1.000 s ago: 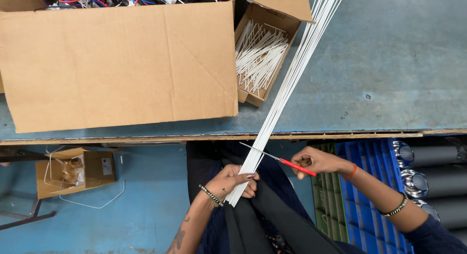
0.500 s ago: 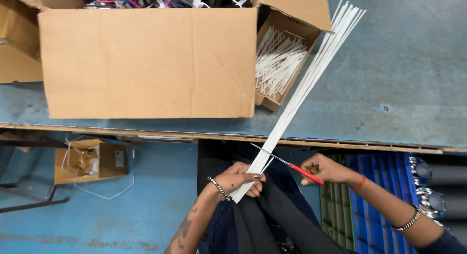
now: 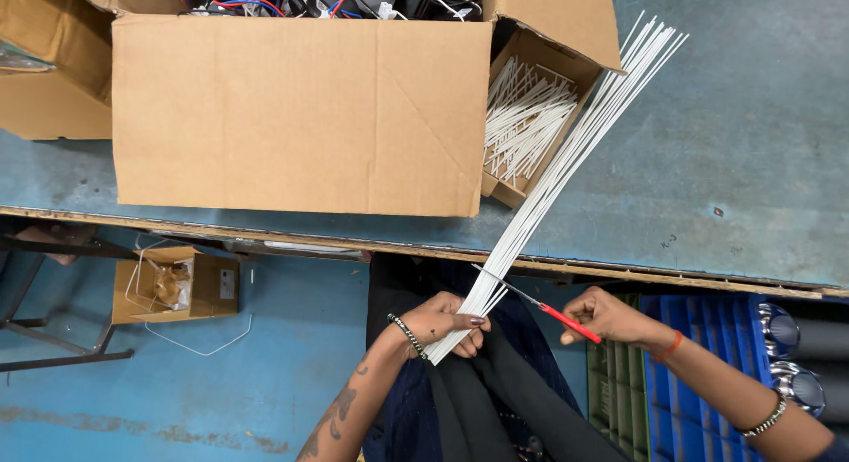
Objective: The person repeatedly gathers bundles of white plastic rods, aligns them, and cuts them to a uniform length using red-handled scissors. The cut pieces are placed into a small cardboard box on the table.
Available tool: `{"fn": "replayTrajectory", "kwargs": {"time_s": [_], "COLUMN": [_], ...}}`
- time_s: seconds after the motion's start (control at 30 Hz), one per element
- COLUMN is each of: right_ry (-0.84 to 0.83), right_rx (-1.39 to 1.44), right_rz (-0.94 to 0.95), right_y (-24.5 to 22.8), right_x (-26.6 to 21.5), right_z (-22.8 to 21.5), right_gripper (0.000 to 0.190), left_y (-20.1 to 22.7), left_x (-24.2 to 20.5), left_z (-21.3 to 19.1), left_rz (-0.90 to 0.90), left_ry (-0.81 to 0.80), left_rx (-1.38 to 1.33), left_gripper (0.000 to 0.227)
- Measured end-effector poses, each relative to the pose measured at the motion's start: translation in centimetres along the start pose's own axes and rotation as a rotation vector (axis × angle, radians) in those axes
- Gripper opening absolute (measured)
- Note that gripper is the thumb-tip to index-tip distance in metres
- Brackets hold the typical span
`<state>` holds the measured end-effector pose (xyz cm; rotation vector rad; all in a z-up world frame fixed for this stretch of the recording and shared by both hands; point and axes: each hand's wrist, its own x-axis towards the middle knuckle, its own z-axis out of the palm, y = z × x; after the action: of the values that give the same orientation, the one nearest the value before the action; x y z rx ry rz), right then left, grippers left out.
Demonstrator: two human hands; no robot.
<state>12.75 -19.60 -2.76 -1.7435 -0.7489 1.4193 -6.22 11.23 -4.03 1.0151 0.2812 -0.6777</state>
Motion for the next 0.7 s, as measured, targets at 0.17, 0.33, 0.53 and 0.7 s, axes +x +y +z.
{"fn": "replayTrajectory", "kwargs": {"time_s": [0.17, 0.33, 0.53, 0.7], "right_ry": [-0.003, -0.010, -0.035, -0.010], "right_rx": [-0.012, -0.027, -0.019, -0.056], "right_rz": [0.014, 0.054, 0.028, 0.061], "right_y": [0.3, 0.6, 0.7, 0.4], "right_x": [-0.3, -0.8, -1.3, -1.3], "right_z": [-0.3, -0.8, -1.4, -1.4], "right_gripper": [0.041, 0.039, 0.048, 0.048], "left_y": [-0.1, -0.1, 0.2, 0.7], "left_x": [-0.1, -0.1, -0.6, -0.7], "left_z": [-0.2, -0.4, -0.4, -0.4], "left_rz": [0.011, 0.004, 0.011, 0.009], "left_ry": [-0.003, 0.001, -0.013, -0.012], "left_rx": [0.004, -0.011, -0.035, -0.019], "left_gripper": [0.027, 0.026, 0.025, 0.026]}}
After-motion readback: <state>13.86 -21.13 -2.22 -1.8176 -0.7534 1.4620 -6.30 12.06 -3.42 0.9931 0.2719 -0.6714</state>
